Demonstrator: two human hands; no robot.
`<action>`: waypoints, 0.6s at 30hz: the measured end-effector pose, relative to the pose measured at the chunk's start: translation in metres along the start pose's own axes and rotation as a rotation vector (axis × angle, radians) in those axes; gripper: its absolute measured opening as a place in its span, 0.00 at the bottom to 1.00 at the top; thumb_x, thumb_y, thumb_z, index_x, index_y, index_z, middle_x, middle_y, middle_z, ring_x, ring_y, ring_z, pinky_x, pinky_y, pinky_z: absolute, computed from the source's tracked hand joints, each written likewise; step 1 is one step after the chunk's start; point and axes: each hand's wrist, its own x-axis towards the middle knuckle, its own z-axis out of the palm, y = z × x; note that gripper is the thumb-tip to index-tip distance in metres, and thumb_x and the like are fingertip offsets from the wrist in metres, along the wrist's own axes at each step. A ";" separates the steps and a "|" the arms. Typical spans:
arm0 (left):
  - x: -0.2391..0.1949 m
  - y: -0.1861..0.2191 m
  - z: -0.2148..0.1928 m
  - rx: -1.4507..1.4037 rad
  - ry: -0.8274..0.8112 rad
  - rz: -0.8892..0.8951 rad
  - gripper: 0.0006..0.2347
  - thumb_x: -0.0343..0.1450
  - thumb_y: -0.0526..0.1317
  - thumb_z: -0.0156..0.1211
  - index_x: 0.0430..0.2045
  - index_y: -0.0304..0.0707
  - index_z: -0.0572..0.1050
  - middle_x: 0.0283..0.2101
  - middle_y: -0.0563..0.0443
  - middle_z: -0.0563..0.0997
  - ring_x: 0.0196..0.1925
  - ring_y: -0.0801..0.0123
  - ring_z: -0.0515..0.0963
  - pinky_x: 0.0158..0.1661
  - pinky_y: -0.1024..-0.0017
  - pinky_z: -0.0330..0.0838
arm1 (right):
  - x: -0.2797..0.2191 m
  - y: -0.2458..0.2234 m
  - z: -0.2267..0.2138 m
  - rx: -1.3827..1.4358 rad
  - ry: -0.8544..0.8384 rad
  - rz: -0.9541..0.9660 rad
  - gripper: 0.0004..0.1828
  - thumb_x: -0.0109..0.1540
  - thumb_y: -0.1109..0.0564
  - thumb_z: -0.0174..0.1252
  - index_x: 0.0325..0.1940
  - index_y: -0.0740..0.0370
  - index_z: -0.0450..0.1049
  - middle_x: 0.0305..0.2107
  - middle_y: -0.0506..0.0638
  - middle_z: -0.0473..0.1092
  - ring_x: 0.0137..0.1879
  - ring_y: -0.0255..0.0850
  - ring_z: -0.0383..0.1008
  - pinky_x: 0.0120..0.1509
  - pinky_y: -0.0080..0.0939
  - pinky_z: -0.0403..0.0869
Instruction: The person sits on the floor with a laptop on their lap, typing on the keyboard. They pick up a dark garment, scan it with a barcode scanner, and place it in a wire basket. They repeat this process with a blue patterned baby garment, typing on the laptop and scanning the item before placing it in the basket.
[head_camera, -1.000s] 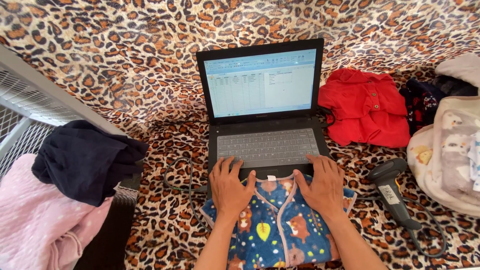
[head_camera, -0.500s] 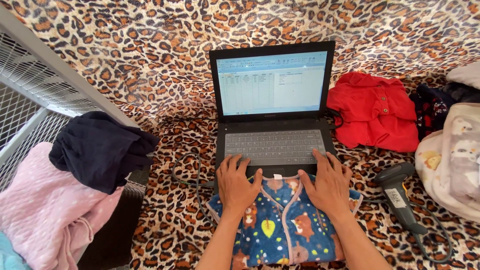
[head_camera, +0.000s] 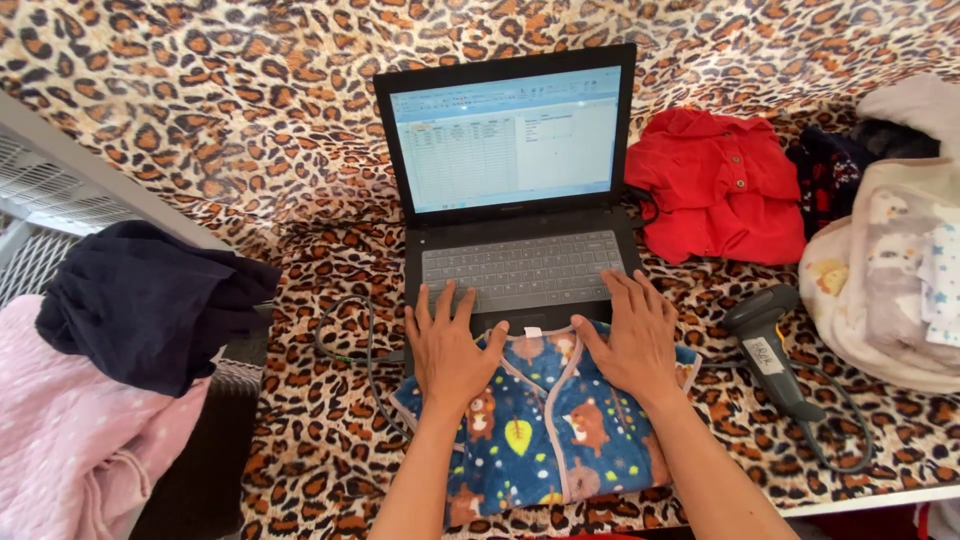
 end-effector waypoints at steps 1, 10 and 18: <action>0.002 0.000 -0.002 -0.010 0.005 -0.004 0.27 0.71 0.57 0.60 0.55 0.33 0.79 0.64 0.30 0.73 0.75 0.31 0.57 0.69 0.34 0.43 | 0.003 -0.002 -0.001 0.012 0.008 -0.015 0.38 0.69 0.29 0.49 0.72 0.58 0.65 0.65 0.57 0.65 0.77 0.58 0.59 0.73 0.71 0.57; 0.027 -0.012 0.008 -0.036 -0.102 -0.070 0.26 0.72 0.56 0.60 0.58 0.34 0.75 0.63 0.35 0.67 0.73 0.36 0.59 0.67 0.38 0.54 | 0.028 -0.011 -0.028 0.024 -0.178 -0.012 0.34 0.66 0.33 0.57 0.67 0.57 0.70 0.63 0.56 0.66 0.75 0.62 0.62 0.70 0.78 0.64; 0.047 -0.019 0.002 0.045 -0.184 -0.029 0.30 0.76 0.60 0.49 0.63 0.33 0.71 0.70 0.32 0.63 0.77 0.33 0.52 0.70 0.37 0.44 | 0.043 -0.037 0.000 0.041 -0.302 -0.037 0.30 0.66 0.35 0.57 0.65 0.54 0.72 0.63 0.52 0.66 0.75 0.61 0.59 0.70 0.77 0.63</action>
